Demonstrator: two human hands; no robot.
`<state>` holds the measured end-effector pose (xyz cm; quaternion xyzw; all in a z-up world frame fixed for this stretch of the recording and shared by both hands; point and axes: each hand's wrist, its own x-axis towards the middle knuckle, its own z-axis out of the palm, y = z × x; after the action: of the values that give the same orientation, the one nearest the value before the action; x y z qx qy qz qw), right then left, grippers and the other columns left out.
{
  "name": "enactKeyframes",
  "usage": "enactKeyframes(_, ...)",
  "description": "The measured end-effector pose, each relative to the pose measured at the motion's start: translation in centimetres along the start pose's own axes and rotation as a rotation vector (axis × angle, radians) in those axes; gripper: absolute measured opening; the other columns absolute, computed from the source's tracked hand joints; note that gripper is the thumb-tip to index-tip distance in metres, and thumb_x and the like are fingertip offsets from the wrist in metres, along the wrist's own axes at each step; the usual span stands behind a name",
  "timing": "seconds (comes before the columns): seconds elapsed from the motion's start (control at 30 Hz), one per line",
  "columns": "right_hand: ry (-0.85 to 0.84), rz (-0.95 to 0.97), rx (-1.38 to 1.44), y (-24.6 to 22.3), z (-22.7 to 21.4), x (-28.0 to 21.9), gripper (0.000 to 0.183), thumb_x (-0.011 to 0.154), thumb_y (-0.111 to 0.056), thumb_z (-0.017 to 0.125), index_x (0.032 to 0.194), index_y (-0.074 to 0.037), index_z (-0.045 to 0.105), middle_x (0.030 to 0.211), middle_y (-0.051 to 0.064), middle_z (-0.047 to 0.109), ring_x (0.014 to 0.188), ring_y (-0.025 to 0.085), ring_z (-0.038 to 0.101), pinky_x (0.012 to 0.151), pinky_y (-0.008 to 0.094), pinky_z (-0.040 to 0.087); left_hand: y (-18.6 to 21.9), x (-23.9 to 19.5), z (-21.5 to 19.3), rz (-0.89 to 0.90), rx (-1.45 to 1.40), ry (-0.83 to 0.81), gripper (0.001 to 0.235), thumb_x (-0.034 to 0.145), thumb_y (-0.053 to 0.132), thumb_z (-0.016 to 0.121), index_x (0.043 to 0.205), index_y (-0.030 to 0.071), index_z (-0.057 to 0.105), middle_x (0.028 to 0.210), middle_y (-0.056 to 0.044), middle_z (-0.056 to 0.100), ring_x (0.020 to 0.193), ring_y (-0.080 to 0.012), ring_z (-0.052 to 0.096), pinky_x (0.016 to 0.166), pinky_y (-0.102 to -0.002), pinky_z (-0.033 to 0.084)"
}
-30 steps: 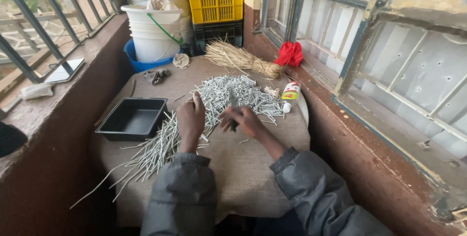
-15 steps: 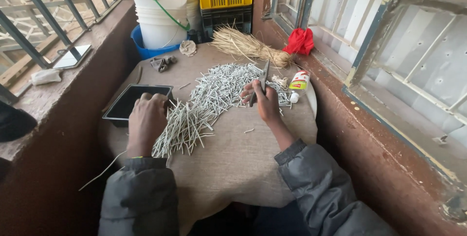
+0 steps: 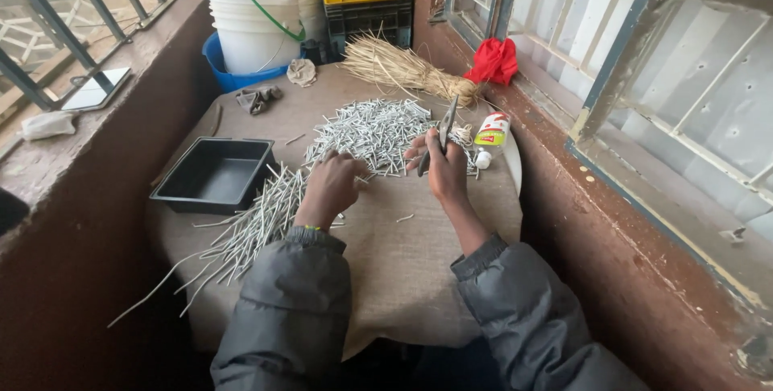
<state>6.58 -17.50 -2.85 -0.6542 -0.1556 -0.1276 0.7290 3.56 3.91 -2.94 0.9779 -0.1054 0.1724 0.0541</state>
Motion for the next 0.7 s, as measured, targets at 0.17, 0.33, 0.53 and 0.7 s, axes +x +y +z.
enactKeyframes(0.17, 0.005, 0.011, -0.013, -1.0, 0.3, -0.6, 0.042, 0.109, -0.028, 0.044, 0.097, 0.002, 0.072, 0.083, 0.019, 0.077, 0.066, 0.022, 0.077, 0.062, 0.029, 0.060, -1.9, -0.7, 0.3, -0.002, -0.062, 0.060, 0.007, 0.087, 0.026, 0.075, 0.092, 0.022, 0.078, 0.094, -0.006, 0.074, 0.100, -0.0301, 0.068, 0.083, -0.047, 0.057)
enactKeyframes(0.33, 0.007, 0.028, 0.003, -2.0, 0.3, -1.1, 0.044, 0.109, -0.029, 0.043, 0.097, 0.002, 0.071, 0.082, 0.018, 0.077, 0.066, 0.021, 0.076, 0.064, 0.030, 0.061, -2.9, -1.0, -1.4, 0.067, 0.010, 0.374, 0.013, 0.097, 0.015, 0.061, 0.103, 0.020, 0.072, 0.085, -0.004, 0.072, 0.091, -0.0273, 0.069, 0.074, -0.041, 0.058)
enactKeyframes(0.53, -0.047, -0.013, -0.002, -1.6, 0.1, -1.2, 0.045, 0.112, -0.028, 0.041, 0.101, 0.005, 0.070, 0.085, 0.020, 0.076, 0.070, 0.023, 0.077, 0.067, 0.034, 0.062, -2.0, -2.0, -1.2, -0.144, 0.178, 0.188, 0.027, 0.079, 0.007, 0.069, 0.082, 0.032, 0.078, 0.095, 0.007, 0.075, 0.107, -0.0202, 0.060, 0.090, -0.040, 0.043)
enactKeyframes(0.7, -0.070, 0.041, -0.040, -2.0, 0.2, -1.3, 0.045, 0.109, -0.029, 0.042, 0.097, 0.003, 0.070, 0.083, 0.019, 0.076, 0.067, 0.022, 0.076, 0.063, 0.030, 0.060, -0.7, 1.4, 0.9, 0.023, 0.131, 0.166, 0.018, 0.085, 0.017, 0.070, 0.094, 0.030, 0.079, 0.094, -0.002, 0.075, 0.102, -0.0251, 0.065, 0.088, -0.044, 0.052)
